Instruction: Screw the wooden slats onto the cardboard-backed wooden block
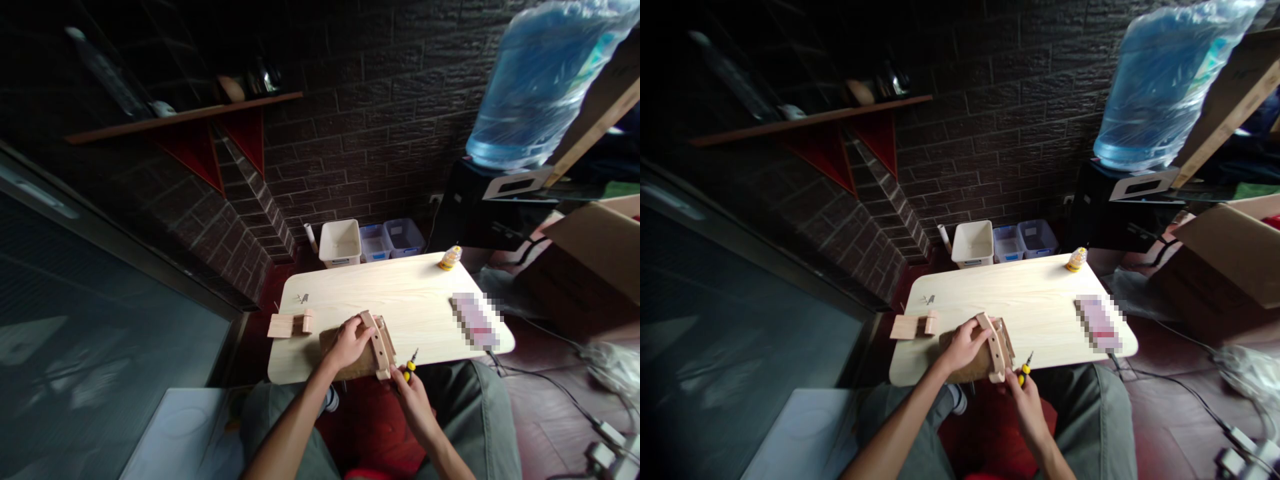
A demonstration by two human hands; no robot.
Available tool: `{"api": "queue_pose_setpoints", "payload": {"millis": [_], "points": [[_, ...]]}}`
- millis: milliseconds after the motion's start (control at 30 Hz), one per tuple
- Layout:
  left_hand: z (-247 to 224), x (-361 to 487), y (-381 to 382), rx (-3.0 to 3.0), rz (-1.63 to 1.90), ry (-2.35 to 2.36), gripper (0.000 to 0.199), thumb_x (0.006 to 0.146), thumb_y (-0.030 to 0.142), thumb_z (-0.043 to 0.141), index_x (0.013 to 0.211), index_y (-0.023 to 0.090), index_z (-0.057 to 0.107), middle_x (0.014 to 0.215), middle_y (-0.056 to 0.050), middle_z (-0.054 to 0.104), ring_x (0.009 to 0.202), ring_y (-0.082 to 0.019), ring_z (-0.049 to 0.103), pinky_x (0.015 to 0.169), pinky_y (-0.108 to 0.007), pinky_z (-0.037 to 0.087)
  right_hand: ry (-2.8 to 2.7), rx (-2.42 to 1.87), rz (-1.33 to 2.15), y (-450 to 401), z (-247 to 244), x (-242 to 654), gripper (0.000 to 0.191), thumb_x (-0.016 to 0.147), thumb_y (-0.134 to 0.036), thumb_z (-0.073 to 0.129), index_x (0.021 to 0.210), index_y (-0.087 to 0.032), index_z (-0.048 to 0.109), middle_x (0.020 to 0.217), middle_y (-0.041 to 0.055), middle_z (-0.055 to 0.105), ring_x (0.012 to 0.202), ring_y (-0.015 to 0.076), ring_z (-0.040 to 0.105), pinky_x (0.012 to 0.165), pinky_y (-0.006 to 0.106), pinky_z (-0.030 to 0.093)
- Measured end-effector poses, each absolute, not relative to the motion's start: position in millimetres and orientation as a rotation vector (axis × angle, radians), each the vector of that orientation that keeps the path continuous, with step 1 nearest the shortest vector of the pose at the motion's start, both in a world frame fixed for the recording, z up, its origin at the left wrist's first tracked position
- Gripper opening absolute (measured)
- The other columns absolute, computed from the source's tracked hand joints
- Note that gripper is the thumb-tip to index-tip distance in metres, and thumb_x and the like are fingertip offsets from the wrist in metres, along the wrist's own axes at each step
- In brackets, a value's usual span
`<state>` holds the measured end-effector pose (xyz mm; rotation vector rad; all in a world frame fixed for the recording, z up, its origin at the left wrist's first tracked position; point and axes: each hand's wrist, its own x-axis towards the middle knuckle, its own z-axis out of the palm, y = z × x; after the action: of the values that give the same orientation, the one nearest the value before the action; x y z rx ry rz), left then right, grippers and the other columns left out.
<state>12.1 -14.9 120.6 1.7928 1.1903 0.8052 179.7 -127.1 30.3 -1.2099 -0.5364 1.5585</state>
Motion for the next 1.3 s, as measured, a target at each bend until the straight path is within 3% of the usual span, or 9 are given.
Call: {"api": "queue_pose_setpoints", "payload": {"millis": [233,400,700,833,967,1133,1233,1300], "points": [[115,21,-5,1.807,0.742,1.253,0.029,0.093,0.038,0.059,0.116,0.021,0.067,0.118,-0.007,0.072,0.11,-0.023,0.067,0.099,-0.035,0.053,-0.491,-1.234,1.545,-125,33,180,0.053,0.066,-0.066,0.077,0.087,-0.019,0.064,0.08,0.0055,0.071,0.077,0.025,0.068,0.064,0.031,0.052],[113,24,-3,1.823,0.745,1.237,0.027,0.093,0.038,0.058,0.113,0.022,0.067,0.117,-0.006,0.073,0.11,-0.022,0.067,0.098,-0.034,0.053,-0.496,-1.212,1.553,-124,35,182,0.05,0.07,-0.064,0.076,0.089,-0.019,0.065,0.087,0.007,0.072,0.085,0.0261,0.068,0.067,0.031,0.052],[107,28,-1,1.826,0.739,1.26,0.028,0.093,0.04,0.056,0.11,0.021,0.067,0.113,-0.006,0.073,0.106,-0.022,0.067,0.095,-0.034,0.053,-0.501,-1.237,1.544,-124,35,182,0.053,0.067,-0.067,0.076,0.089,-0.019,0.065,0.086,0.0072,0.072,0.08,0.0258,0.068,0.067,0.032,0.053],[102,33,4,1.833,0.72,1.316,0.027,0.091,0.041,0.058,0.105,0.02,0.068,0.104,-0.006,0.074,0.098,-0.022,0.068,0.091,-0.034,0.054,-0.467,-1.21,1.565,-121,28,185,0.046,0.07,-0.061,0.077,0.086,-0.019,0.067,0.084,0.0058,0.072,0.082,0.0242,0.067,0.073,0.032,0.052],[91,39,12,1.824,0.691,1.337,0.024,0.089,0.04,0.059,0.099,0.02,0.068,0.096,-0.005,0.075,0.09,-0.021,0.068,0.087,-0.033,0.054,-0.477,-1.222,1.63,-117,16,190,0.043,0.072,-0.061,0.074,0.082,-0.02,0.067,0.077,0.0023,0.069,0.074,0.0203,0.064,0.067,0.03,0.05],[72,43,22,1.851,0.644,1.348,0.023,0.089,0.04,0.06,0.1,0.021,0.068,0.098,-0.005,0.075,0.091,-0.022,0.069,0.087,-0.035,0.055,-0.592,-1.333,1.69,-112,4,209,0.048,0.07,-0.066,0.072,0.071,-0.02,0.059,0.059,-0.0032,0.057,0.053,0.0126,0.051,0.05,0.025,0.04],[64,37,20,1.909,0.68,1.415,0.031,0.089,0.04,0.061,0.114,0.022,0.065,0.114,-0.008,0.072,0.107,-0.024,0.067,0.097,-0.038,0.052,-0.691,-1.464,1.698,-107,9,232,0.053,0.073,-0.071,0.067,0.062,-0.021,0.049,0.047,-0.0077,0.042,0.04,0.0081,0.035,0.04,0.022,0.025],[63,29,11,1.959,0.724,1.472,0.04,0.09,0.041,0.061,0.126,0.022,0.059,0.127,-0.01,0.067,0.119,-0.025,0.061,0.105,-0.042,0.048,-0.743,-1.532,1.728,-102,20,252,0.051,0.075,-0.071,0.064,0.069,-0.021,0.054,0.049,-0.0082,0.041,0.039,0.0076,0.032,0.038,0.021,0.018]]}}
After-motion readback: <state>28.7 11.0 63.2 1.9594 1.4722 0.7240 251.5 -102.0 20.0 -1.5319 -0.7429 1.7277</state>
